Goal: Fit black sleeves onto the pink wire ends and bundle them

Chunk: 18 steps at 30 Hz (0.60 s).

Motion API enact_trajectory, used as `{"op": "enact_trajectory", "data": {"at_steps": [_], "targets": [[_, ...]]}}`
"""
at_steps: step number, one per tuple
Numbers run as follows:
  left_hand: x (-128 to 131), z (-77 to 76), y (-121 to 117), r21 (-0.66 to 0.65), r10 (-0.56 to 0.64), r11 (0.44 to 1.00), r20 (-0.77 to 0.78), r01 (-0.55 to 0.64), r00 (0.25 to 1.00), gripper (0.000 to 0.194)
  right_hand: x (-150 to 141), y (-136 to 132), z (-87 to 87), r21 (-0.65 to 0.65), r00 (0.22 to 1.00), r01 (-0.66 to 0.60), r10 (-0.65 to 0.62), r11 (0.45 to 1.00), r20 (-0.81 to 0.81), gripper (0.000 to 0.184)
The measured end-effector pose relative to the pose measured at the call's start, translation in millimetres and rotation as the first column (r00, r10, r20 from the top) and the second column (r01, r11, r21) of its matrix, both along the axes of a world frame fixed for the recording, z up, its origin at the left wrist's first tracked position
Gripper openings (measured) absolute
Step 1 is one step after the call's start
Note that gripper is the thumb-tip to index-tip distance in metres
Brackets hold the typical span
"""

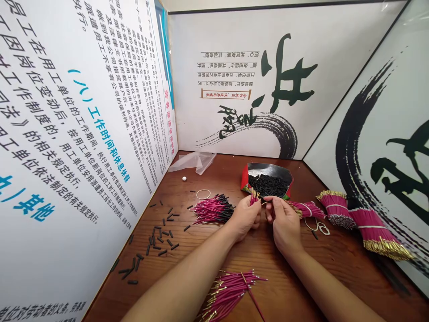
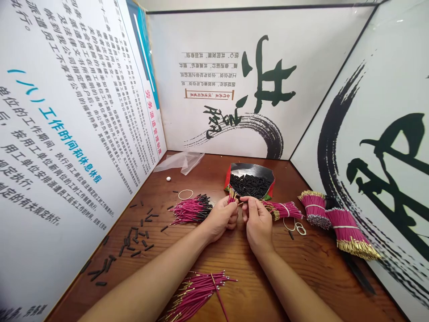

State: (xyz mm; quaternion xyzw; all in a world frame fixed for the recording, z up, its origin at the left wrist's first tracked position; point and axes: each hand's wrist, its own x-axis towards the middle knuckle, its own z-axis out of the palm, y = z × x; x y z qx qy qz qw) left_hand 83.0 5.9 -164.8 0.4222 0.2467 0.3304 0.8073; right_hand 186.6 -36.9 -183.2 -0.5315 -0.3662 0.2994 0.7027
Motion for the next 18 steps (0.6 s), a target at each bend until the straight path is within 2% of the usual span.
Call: {"op": "enact_trajectory", "data": {"at_steps": [9,15,18], "targets": [[-0.9,1.6,0.6,-0.003,-0.014,1.000,-0.015,0.014,1.000,0.029,-3.6,-0.2,4.2,-0.046,0.997,-0.020,0.023,0.999,0.068,0.037],[-2.8,3.2,1.7,-0.083,-0.002,0.997,0.014,0.003,1.000,0.025,-4.6,0.3,3.6,0.023,0.998,-0.008,0.007,1.000,0.058,0.031],[-2.3,2.0,1.9,-0.078,0.002,0.997,0.015,-0.001,1.000,0.026,-5.9,-0.2,5.1,0.003,0.995,-0.020,0.020,1.000,0.095,0.028]]}}
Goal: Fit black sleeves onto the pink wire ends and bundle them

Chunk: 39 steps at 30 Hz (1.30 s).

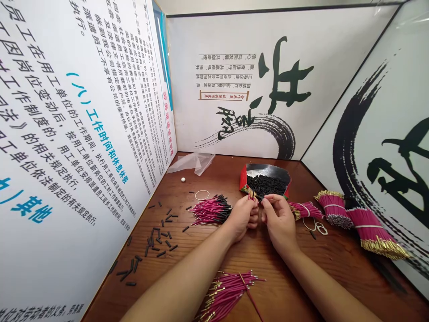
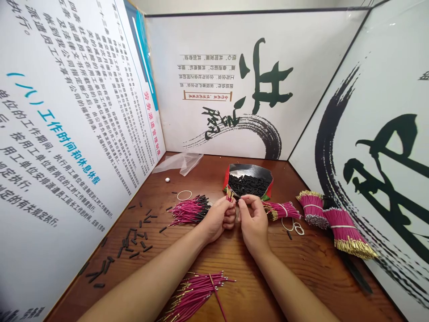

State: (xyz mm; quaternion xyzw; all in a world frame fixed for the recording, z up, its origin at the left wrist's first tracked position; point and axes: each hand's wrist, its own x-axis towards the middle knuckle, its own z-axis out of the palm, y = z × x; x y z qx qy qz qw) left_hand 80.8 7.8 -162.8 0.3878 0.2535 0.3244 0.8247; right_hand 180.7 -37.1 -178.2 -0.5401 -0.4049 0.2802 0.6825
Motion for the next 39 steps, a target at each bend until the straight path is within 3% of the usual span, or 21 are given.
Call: {"op": "enact_trajectory", "data": {"at_steps": [13,20,39], "targets": [[-0.2,-0.9,0.6,-0.016,0.023,1.000,0.008,-0.023,1.000,0.027,-1.3,-2.1,0.0,-0.020,0.998,-0.024,0.025,0.999,0.052,0.026],[-0.1,-2.8,4.3,-0.084,-0.079,0.993,0.073,0.085,0.994,0.017,-0.2,-3.0,-0.4,-0.014,0.997,-0.066,0.066,0.998,0.029,0.021],[-1.1,-1.6,1.3,-0.046,0.014,0.999,0.061,-0.011,0.998,0.031,-1.6,-1.2,-1.7,-0.021,0.996,-0.028,0.030,0.999,0.084,0.023]]}}
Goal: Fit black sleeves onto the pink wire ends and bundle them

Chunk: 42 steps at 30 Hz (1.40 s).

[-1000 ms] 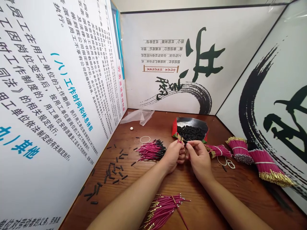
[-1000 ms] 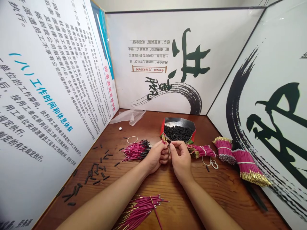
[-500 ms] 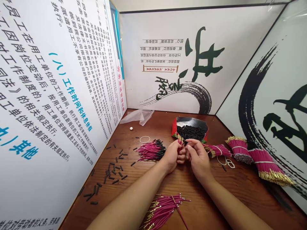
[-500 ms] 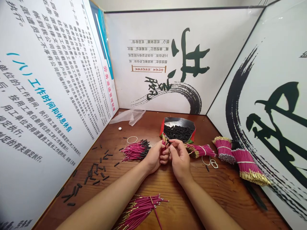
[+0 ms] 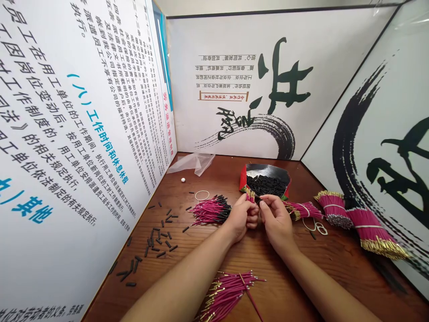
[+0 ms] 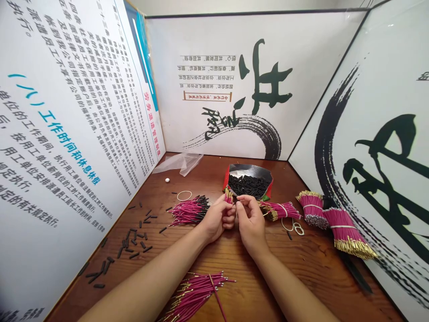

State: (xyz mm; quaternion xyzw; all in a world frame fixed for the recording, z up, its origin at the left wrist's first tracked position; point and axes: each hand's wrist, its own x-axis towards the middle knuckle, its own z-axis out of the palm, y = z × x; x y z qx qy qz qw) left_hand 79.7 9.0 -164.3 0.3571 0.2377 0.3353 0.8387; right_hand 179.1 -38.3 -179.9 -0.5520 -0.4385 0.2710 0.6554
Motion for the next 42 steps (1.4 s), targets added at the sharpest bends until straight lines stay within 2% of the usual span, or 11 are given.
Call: {"op": "enact_trajectory", "data": {"at_steps": [10,14,23,27,34,42], "targets": [[-1.9,3.0,0.3,-0.012,-0.030,0.999,-0.007,0.030,1.000,0.028,1.5,2.1,-0.1,-0.039,0.996,-0.052,0.049,0.998,-0.072,0.027],[-2.4,2.9,0.5,-0.015,-0.030,0.999,0.010,0.030,1.000,0.028,1.8,1.9,1.9,-0.058,0.998,-0.058,0.056,0.997,-0.033,0.030],[-1.9,0.3,0.4,-0.010,-0.045,0.999,0.030,0.045,0.999,0.027,2.9,2.3,1.5,-0.040,0.998,-0.052,0.051,0.998,-0.032,0.021],[0.2,-0.4,-0.4,0.023,-0.021,1.000,-0.008,0.021,1.000,0.029,3.8,2.6,-0.5,-0.038,0.998,-0.053,0.052,0.998,-0.040,0.020],[0.2,2.6,-1.0,0.033,-0.033,0.999,-0.029,0.034,0.999,0.021,4.5,-0.5,0.2,-0.043,0.996,-0.080,0.078,0.996,-0.038,0.018],[-2.9,1.9,-0.7,0.049,-0.085,0.995,-0.011,0.086,0.996,0.025,3.0,-1.0,-1.6,-0.014,1.000,-0.022,0.022,1.000,-0.020,0.020]]}}
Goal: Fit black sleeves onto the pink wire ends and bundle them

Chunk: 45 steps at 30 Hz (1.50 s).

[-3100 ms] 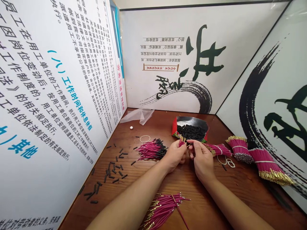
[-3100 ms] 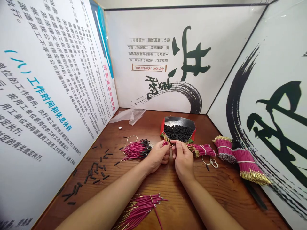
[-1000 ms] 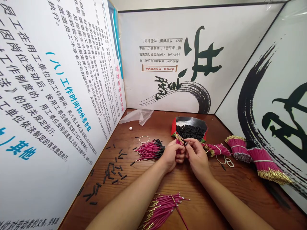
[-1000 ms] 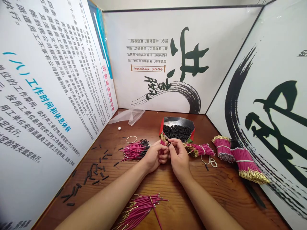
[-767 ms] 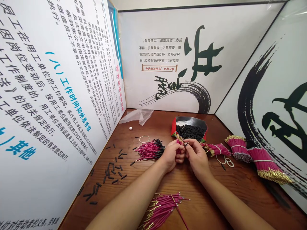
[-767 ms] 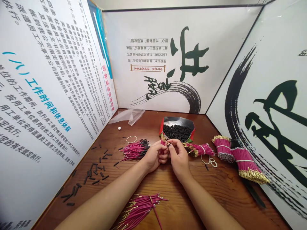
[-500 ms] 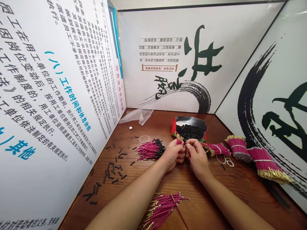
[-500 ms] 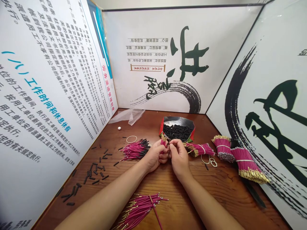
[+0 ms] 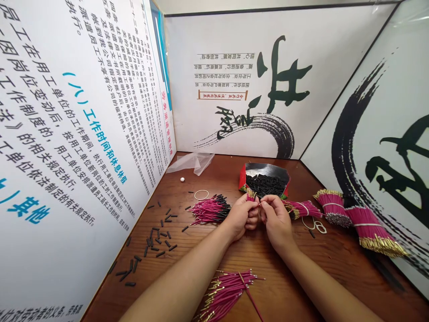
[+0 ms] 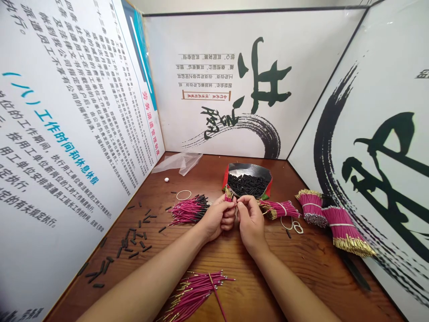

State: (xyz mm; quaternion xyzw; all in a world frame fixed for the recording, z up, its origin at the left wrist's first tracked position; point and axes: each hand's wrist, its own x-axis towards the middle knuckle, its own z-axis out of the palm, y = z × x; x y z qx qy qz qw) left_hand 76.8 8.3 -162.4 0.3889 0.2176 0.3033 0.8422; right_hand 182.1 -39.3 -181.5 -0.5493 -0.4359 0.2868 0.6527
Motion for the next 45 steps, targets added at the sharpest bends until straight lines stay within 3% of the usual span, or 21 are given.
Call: {"op": "enact_trajectory", "data": {"at_steps": [13,16,18,20,23,25,28,35,41,45], "targets": [[2,-3.3,4,-0.090,0.010,0.996,0.001,-0.010,1.000,0.011,-1,0,1.5,0.017,1.000,-0.016,0.016,1.000,-0.017,0.014],[1,-5.0,7,-0.181,0.063,0.982,0.107,-0.042,0.992,0.011,-2,-2,1.2,-0.004,0.998,-0.028,0.028,1.000,0.064,0.012],[1,-7.1,10,-0.242,0.110,0.968,0.175,-0.065,0.978,0.011,-3,-4,2.4,-0.042,0.973,-0.070,0.078,0.997,0.217,0.014],[1,-9.2,12,-0.277,0.166,0.955,0.213,-0.104,0.963,0.011,-6,-8,5.5,-0.096,0.881,-0.065,0.102,0.993,0.462,0.020],[0,-10.2,13,-0.304,0.257,0.936,0.248,-0.177,0.934,0.011,-10,-13,13.4,-0.184,0.646,0.057,0.104,0.981,0.756,0.028],[-1,-8.9,13,-0.322,0.307,0.922,0.263,-0.216,0.915,0.010,-13,-16,19.3,-0.249,0.535,0.134,0.142,0.959,0.833,0.025],[-1,-5.7,11,-0.356,0.352,0.901,0.274,-0.246,0.895,0.009,-14,-17,25.3,-0.316,0.451,0.196,0.200,0.928,0.870,0.018],[-1,-1.1,9,-0.392,0.401,0.876,0.271,-0.280,0.875,0.010,-14,-15,23.1,-0.432,0.482,0.163,0.311,0.887,0.819,0.017],[0,1.3,7,-0.391,0.417,0.871,0.264,-0.299,0.870,0.007,-10,-12,14.9,-0.398,0.487,0.138,0.288,0.907,0.825,0.016],[0,1.3,8,-0.379,0.425,0.872,0.273,-0.309,0.863,0.005,-6,-10,5.9,-0.344,0.552,0.085,0.243,0.935,0.797,0.022]]}}
